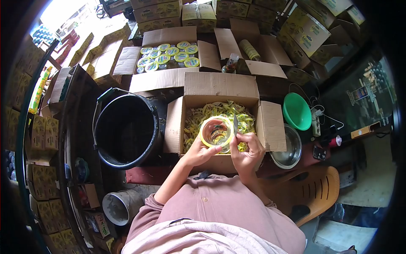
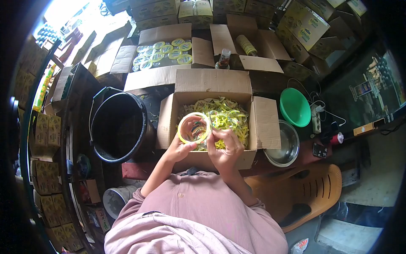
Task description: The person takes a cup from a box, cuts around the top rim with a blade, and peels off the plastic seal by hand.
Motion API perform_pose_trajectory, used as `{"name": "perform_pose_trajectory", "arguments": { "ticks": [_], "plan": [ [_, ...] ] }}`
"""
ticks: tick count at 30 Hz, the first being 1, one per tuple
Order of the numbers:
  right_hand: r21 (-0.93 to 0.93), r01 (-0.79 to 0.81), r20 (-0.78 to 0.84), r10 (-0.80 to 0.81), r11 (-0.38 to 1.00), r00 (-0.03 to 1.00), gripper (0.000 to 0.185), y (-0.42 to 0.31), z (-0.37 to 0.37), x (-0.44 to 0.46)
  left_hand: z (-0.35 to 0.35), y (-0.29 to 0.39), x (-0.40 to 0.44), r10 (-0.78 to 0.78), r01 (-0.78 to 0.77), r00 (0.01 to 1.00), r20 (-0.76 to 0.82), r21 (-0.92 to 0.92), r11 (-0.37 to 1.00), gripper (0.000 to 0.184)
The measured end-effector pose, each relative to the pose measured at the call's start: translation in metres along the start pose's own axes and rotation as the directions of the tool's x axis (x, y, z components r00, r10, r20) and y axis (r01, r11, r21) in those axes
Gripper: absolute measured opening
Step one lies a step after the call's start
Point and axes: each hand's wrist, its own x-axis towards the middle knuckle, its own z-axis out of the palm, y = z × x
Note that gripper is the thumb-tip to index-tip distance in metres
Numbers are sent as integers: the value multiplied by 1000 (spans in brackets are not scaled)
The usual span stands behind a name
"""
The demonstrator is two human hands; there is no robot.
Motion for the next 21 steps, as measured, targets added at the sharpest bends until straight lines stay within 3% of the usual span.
{"name": "perform_pose_trajectory", "arguments": {
  "ticks": [6, 9, 12, 16, 21],
  "plan": [
    [-7, 14, 16, -14, 1000, 1000, 13, 2, 1, 7, 0, 4, -2, 24, -30, 998, 64, 92, 995, 70],
    [65, -45, 17, 44, 997, 999, 14, 7, 0, 6, -2, 2, -4, -12, 13, 998, 57, -13, 1000, 70],
    [99, -116, -24, 119, 988, 993, 13, 6, 2, 5, -4, -13, -5, -75, 75, 997, 14, -295, 953, 72],
    [94, -70, -33, 73, 993, 997, 11, 3, 0, -3, -3, -15, -5, -72, 57, 997, -28, -375, 925, 73],
    [-2, 34, -24, -34, 999, 999, 13, -4, 3, -4, 2, -8, -1, -17, 9, 999, -29, -282, 959, 74]
  ]
}}
